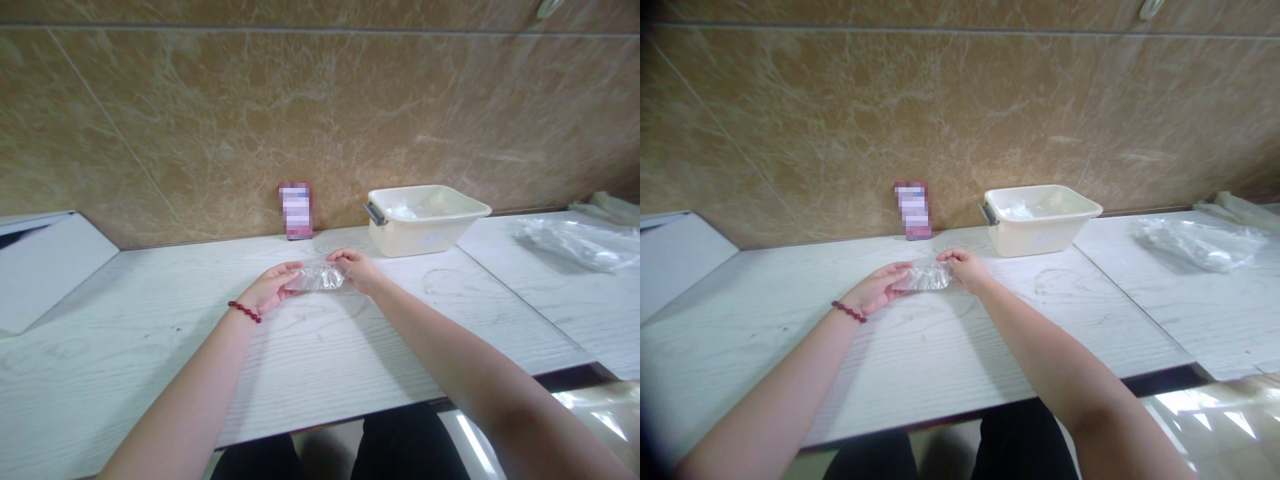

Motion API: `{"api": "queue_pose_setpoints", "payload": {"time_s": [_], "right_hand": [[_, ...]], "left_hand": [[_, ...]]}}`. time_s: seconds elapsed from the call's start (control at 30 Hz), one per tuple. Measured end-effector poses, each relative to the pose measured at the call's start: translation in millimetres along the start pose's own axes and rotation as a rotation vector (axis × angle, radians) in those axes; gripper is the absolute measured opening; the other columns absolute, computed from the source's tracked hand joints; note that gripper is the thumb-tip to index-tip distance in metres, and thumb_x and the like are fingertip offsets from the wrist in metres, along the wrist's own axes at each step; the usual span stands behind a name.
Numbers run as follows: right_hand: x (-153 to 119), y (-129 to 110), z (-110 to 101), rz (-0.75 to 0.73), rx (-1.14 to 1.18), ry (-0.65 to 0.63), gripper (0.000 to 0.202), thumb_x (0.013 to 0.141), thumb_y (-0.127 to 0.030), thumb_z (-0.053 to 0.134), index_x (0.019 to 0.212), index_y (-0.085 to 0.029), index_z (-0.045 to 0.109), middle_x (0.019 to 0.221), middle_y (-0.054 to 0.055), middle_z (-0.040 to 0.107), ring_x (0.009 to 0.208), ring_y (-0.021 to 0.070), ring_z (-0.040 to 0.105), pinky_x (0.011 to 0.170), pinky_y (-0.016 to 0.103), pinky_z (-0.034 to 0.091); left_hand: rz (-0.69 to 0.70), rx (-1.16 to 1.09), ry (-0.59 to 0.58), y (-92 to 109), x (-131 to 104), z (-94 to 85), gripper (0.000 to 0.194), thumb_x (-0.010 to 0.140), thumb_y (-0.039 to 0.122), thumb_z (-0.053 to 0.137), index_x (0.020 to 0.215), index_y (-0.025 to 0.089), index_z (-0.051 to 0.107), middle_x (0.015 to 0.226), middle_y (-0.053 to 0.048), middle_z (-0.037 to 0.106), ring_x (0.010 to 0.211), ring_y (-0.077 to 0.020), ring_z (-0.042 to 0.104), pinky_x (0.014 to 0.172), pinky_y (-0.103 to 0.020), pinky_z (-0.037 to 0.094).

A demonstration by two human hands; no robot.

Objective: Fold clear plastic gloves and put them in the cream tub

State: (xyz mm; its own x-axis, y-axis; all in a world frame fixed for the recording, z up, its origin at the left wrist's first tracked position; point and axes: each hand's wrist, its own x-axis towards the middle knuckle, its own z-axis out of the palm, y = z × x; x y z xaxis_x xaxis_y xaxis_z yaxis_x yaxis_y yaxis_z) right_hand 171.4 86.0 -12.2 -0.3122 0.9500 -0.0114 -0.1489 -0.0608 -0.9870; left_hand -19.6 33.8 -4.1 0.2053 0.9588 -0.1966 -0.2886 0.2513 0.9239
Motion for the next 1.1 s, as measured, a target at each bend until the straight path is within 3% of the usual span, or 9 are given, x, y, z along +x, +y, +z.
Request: {"api": "queue_pose_setpoints", "payload": {"time_s": [0.2, 0.37, 0.5, 0.83, 1.1], "right_hand": [[-3.3, -4.2, 1.8, -0.002, 0.142, -0.035, 0.029, 0.062, -0.022, 0.055, 0.09, -0.023, 0.048, 0.072, -0.003, 0.054, 0.058, 0.0082, 0.051, 0.048, 0.019, 0.038], [-3.5, -5.3, 1.3, -0.076, 0.216, -0.034, 0.028, 0.059, -0.027, 0.061, 0.079, -0.022, 0.042, 0.069, -0.006, 0.049, 0.062, 0.0072, 0.05, 0.057, 0.024, 0.043], [-0.2, -0.4, 0.1, -0.098, 0.077, -0.075, 0.024, 0.059, -0.031, 0.062, 0.071, -0.017, 0.048, 0.071, -0.004, 0.05, 0.062, 0.0054, 0.048, 0.061, 0.022, 0.042], [2.4, 9.0, -4.9, -0.076, -0.345, -0.121, 0.028, 0.061, -0.029, 0.061, 0.086, -0.017, 0.06, 0.075, 0.001, 0.061, 0.067, 0.0099, 0.053, 0.065, 0.022, 0.04], [-1.1, 7.8, -5.4, -0.056, -0.501, -0.146, 0.03, 0.061, -0.038, 0.058, 0.079, -0.013, 0.062, 0.058, -0.002, 0.054, 0.049, 0.0058, 0.041, 0.049, 0.018, 0.033]], "left_hand": [[0.096, 0.067, 0.006, -0.8, 1.7, -2.5, 0.031, 0.065, 0.013, 0.06, 0.096, 0.015, 0.056, 0.066, 0.002, 0.055, 0.057, -0.0047, 0.049, 0.06, -0.018, 0.042], [0.203, 0.072, 0.067, -1.5, 3.9, -4.5, 0.034, 0.062, 0.014, 0.062, 0.096, 0.015, 0.056, 0.061, 0.004, 0.049, 0.054, -0.0029, 0.044, 0.055, -0.016, 0.038], [0.266, 0.101, 0.087, -4.6, 7.8, -7.9, 0.034, 0.062, 0.013, 0.061, 0.095, 0.017, 0.056, 0.063, 0.005, 0.049, 0.054, -0.0028, 0.044, 0.054, -0.016, 0.036], [0.287, 0.162, 0.076, -4.9, 7.9, -9.1, 0.031, 0.059, 0.012, 0.062, 0.089, 0.019, 0.059, 0.078, 0.003, 0.057, 0.057, -0.0038, 0.047, 0.058, -0.019, 0.039], [0.307, 0.112, 0.051, -4.8, 7.5, -9.2, 0.029, 0.058, 0.014, 0.064, 0.086, 0.02, 0.06, 0.094, 0.001, 0.056, 0.069, -0.0061, 0.051, 0.062, -0.019, 0.041]]}}
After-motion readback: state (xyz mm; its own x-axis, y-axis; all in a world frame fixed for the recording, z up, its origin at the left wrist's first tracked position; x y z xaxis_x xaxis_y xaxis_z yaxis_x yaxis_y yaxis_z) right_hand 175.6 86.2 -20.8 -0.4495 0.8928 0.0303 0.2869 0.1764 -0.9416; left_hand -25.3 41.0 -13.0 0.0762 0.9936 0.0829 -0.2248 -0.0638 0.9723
